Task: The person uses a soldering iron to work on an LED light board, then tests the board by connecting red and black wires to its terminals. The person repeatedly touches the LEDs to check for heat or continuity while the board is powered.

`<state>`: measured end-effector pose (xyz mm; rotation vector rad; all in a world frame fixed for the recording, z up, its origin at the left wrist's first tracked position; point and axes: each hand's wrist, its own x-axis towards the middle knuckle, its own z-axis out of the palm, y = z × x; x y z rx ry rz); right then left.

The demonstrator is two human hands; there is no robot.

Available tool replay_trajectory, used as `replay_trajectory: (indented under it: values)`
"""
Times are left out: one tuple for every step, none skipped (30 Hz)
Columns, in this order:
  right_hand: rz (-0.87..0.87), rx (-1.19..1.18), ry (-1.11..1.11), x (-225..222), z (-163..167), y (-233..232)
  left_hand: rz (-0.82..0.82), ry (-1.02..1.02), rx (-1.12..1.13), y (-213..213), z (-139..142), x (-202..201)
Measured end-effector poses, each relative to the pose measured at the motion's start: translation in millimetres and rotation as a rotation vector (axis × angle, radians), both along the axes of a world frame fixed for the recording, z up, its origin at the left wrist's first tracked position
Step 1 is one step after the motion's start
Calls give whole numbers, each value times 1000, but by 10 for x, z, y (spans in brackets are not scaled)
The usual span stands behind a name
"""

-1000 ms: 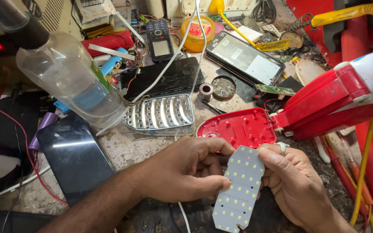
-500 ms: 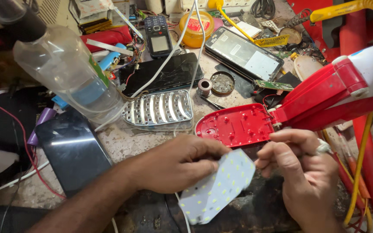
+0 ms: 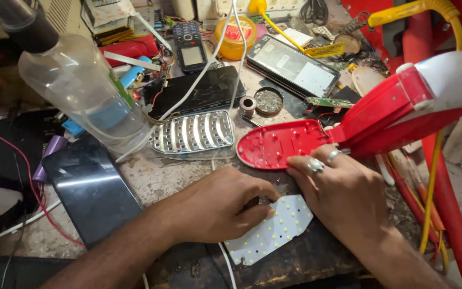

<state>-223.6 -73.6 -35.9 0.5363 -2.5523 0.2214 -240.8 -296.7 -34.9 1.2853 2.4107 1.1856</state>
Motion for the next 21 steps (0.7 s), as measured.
replay_trajectory:
  values:
    - [-11,16,-4,-17,-19,-10,-7,19,19,9,7,8]
    - [-5,21,-3,-32,-30,-13,11,-58,-23,14,14,15]
    - [1,27,0,-44,-42,-23,29,-133,-65,6,24,19]
    - [6,32,1,-41,-38,-21,46,-209,-108,4,32,24]
    - [54,-18,9,-24,-21,-1,9,-191,-61,8,37,28]
    - [103,-67,17,1,3,24,-26,-172,-13,1,46,30]
    - [156,-116,25,25,28,52,-58,-154,35,-2,53,37]
    - [131,-171,28,70,53,90,-37,-205,-28,-2,58,47]
    - [107,-227,33,140,85,147,-15,-255,-91,-6,67,46]
    - [85,-281,37,207,105,205,8,-304,-154,-9,76,42]
    - [13,-343,-2,282,116,264,21,-310,-175,-10,85,41]
    - [-62,-404,-41,363,118,327,31,-316,-197,-11,92,36]
    - [-140,-464,-79,432,112,385,39,-321,-217,-1,97,28]
    - [-182,-467,-76,494,97,439,23,-406,-171,5,101,19]
    - [-223,-469,-74,549,78,484,6,-492,-123,-3,103,13]
    - [-261,-473,-73,585,58,518,-7,-579,-77,-9,104,7]
    - [-248,-443,-62,601,40,542,-5,-597,-41,-19,102,2]
    - [-234,-414,-51,601,26,552,-2,-615,-7,-30,98,-7]
    - [-224,-386,-40,605,27,558,-3,-633,26,-28,89,-10]
    - [-201,-235,23,599,33,554,12,-641,78,-14,75,-12]
    - [-177,-84,85,567,32,530,26,-648,130,-1,63,-20]
